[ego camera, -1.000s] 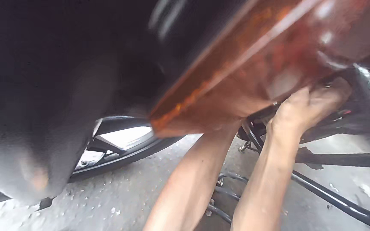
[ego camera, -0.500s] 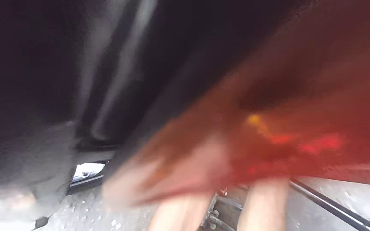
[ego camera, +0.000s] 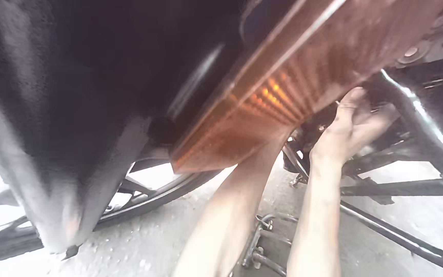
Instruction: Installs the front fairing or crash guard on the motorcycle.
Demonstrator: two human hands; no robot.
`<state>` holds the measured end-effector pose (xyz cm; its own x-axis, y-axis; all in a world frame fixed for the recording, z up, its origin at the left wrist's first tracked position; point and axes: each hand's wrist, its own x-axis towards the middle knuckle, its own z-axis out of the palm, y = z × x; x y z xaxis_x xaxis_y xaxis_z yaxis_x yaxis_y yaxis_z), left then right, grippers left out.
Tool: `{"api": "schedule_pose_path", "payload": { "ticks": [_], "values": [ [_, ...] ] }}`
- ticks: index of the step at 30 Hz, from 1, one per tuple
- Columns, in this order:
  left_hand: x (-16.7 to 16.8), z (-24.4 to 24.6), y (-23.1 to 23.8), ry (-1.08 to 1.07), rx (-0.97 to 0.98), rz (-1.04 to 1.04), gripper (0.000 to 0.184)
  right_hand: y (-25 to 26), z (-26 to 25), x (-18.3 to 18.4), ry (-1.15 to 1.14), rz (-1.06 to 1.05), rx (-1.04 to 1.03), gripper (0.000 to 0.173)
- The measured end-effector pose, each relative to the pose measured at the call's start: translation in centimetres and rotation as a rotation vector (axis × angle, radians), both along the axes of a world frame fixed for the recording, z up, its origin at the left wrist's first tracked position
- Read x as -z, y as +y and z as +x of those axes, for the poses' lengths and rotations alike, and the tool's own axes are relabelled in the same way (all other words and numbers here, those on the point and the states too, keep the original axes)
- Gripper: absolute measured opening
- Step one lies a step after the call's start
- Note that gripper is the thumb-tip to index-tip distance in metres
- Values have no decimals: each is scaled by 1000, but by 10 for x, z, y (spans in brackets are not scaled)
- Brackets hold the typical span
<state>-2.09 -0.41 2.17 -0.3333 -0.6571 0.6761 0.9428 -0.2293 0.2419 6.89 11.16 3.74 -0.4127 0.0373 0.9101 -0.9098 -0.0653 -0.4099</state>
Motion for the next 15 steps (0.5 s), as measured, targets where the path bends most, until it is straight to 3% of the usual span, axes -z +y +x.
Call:
{"api": "schedule_pose_path", "payload": {
  "ticks": [6,15],
  "values": [
    [5,0,-1,32,50,21,18,-2,-3,3,-23,-50,44,17],
    [13,-6,0,-21,60,26,32,9,-10,0,-11,9,-105,19]
  ]
}}
